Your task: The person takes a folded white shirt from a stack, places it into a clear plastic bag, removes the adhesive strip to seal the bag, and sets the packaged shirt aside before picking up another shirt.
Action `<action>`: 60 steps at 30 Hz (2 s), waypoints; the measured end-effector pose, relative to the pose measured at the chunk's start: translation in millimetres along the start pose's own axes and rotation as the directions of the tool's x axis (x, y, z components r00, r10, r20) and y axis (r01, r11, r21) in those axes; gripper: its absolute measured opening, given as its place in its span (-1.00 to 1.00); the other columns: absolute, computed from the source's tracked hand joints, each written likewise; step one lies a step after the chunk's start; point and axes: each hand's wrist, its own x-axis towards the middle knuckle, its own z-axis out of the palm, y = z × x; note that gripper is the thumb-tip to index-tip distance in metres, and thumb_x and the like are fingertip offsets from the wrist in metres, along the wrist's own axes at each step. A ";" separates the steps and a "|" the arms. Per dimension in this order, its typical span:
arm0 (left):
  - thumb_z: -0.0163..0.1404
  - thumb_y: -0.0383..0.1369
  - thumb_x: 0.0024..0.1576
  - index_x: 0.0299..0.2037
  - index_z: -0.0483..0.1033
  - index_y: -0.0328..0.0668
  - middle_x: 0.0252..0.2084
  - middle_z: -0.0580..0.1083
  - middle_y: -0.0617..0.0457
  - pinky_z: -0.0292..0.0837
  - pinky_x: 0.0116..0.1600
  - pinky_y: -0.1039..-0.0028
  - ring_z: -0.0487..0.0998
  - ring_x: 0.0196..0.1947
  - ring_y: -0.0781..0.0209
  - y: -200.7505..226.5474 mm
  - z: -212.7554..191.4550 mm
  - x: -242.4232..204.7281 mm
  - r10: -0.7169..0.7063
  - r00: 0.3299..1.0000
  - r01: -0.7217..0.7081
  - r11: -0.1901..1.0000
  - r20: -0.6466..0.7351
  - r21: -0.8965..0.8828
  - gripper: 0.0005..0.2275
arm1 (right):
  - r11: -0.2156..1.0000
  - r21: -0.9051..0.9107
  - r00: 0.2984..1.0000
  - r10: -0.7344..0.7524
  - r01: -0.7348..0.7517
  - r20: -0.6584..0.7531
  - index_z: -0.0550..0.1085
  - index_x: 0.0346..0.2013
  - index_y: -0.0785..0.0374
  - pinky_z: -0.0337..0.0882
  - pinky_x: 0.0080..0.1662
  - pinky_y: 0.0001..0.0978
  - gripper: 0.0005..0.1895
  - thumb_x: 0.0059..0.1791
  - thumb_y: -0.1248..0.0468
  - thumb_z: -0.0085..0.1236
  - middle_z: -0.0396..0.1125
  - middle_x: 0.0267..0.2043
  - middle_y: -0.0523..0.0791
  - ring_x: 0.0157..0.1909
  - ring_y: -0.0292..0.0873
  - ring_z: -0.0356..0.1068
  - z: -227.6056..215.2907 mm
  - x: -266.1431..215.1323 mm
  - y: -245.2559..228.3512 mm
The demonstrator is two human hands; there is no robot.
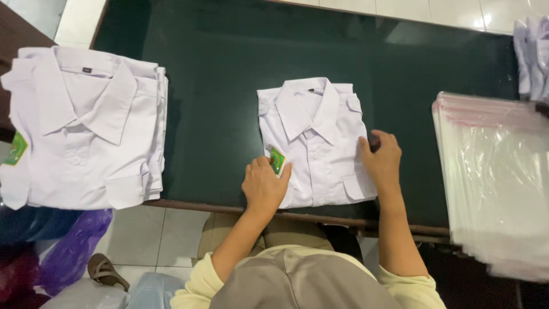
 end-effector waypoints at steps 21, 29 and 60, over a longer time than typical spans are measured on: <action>-0.03 -0.04 0.01 -0.33 0.50 -0.17 -0.43 0.52 -0.06 0.46 -0.21 0.10 0.55 -0.31 -0.20 -7.0 -7.3 108.4 -0.176 0.981 0.188 0.966 0.077 -0.178 -0.66 | 0.996 -0.082 0.995 0.036 -0.028 0.096 0.52 -0.49 0.35 0.41 -0.37 -0.15 -0.67 -0.13 0.09 0.24 0.36 -0.55 0.02 -0.41 0.11 0.42 54.6 90.1 -5.8; -0.26 -0.30 0.21 -0.20 0.36 -0.42 -0.34 0.48 -0.38 0.43 -0.18 0.03 0.50 -0.24 -0.34 -12.3 25.1 113.3 -0.049 0.999 0.049 0.870 0.013 -0.491 -0.73 | 0.630 0.566 0.838 0.295 -0.531 0.459 0.49 -0.33 0.29 0.43 -0.38 -0.21 -0.81 -0.03 0.20 0.09 0.33 -0.51 -0.01 -0.45 -0.06 0.39 69.6 115.3 29.7; -0.22 0.26 -0.02 0.36 -0.12 0.17 0.29 -0.19 -0.56 -0.34 0.30 -0.06 -0.21 0.33 -0.44 29.0 10.6 31.8 0.352 0.911 -0.370 0.928 0.214 0.053 -0.24 | 0.811 -0.486 0.927 -0.375 0.326 -0.002 0.01 0.34 0.31 -0.10 0.14 0.29 -0.30 0.00 -0.01 -0.24 -0.10 0.38 0.09 0.38 0.22 -0.25 1.0 -4.7 -93.4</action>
